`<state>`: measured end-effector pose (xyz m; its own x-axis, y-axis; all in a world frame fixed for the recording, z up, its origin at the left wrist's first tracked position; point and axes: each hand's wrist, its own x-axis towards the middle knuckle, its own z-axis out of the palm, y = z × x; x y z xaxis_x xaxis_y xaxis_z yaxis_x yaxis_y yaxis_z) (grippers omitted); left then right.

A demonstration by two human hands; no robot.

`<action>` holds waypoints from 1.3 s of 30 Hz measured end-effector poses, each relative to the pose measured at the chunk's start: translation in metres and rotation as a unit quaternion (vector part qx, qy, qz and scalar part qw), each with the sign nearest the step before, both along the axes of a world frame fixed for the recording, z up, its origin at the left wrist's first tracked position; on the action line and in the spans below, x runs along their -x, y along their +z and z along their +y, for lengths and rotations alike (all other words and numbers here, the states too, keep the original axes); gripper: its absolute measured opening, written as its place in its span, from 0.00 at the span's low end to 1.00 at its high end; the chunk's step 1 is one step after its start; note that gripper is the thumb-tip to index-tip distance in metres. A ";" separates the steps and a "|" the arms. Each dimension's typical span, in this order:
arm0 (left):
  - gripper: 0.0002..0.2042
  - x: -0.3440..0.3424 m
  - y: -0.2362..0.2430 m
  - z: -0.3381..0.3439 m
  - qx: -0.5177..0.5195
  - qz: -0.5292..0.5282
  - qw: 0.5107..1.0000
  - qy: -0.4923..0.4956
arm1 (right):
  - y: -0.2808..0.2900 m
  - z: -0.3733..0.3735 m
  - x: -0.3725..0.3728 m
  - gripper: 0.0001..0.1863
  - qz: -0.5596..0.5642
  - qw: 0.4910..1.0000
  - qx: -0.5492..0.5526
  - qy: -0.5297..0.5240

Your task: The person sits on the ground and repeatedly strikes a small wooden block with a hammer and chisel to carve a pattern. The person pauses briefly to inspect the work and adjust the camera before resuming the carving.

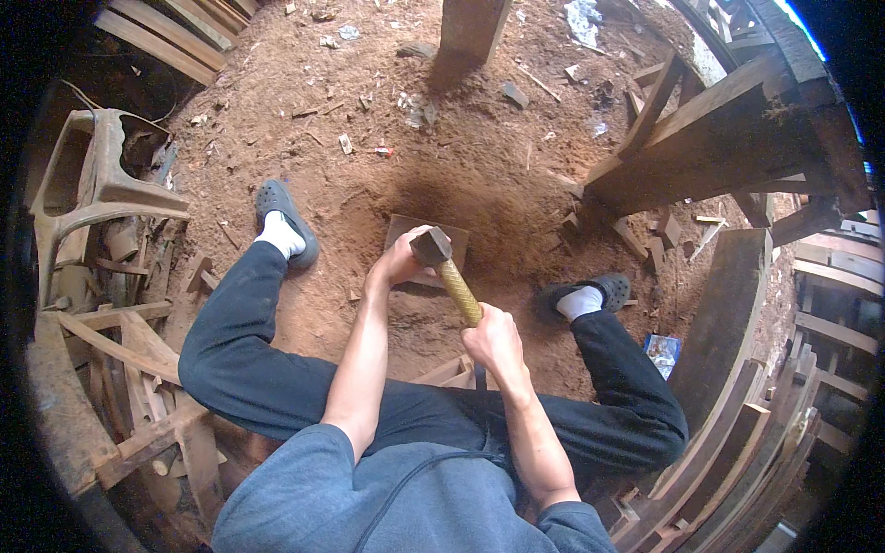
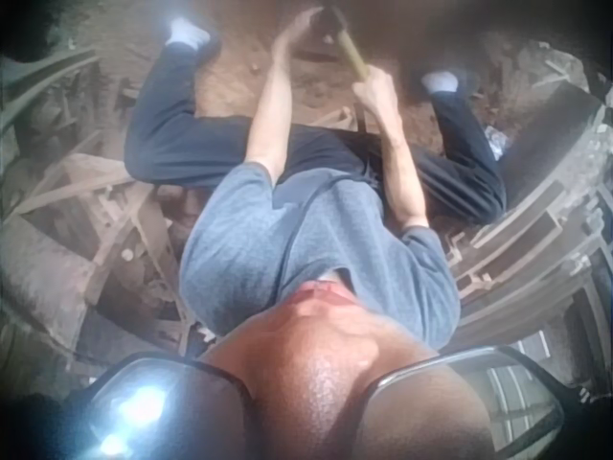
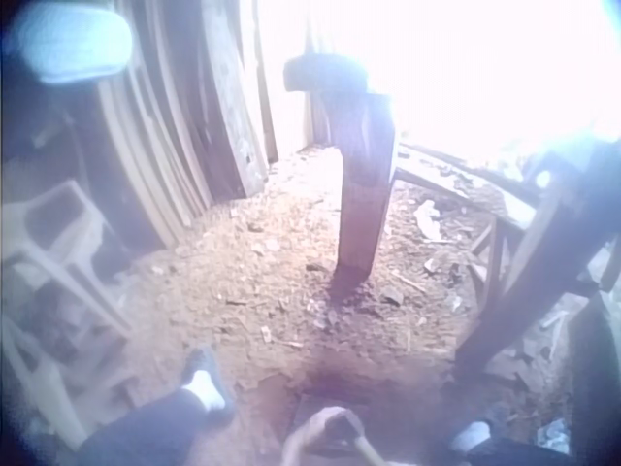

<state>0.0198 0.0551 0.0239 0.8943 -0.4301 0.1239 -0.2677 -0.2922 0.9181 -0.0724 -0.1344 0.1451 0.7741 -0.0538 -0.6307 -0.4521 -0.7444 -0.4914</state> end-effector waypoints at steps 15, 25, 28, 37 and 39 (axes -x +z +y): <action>0.25 0.020 -0.021 -0.024 0.064 0.073 0.990 0.100 | 0.001 -0.003 0.005 0.14 0.008 0.999 -0.024 -0.020; 0.27 0.004 0.017 0.002 0.013 0.175 0.981 -0.078 | 0.004 -0.005 0.011 0.13 0.023 0.999 -0.044 -0.020; 0.26 0.005 0.018 -0.001 0.006 0.096 0.992 -0.084 | 0.002 -0.001 0.012 0.13 0.009 0.999 -0.032 -0.014; 0.17 0.017 -0.015 -0.006 -0.024 0.012 0.998 -0.057 | 0.005 0.002 0.010 0.13 0.024 0.999 -0.032 -0.015; 0.17 0.017 -0.020 -0.007 -0.034 -0.006 0.998 -0.048 | 0.006 0.003 0.010 0.13 0.021 0.999 -0.028 -0.014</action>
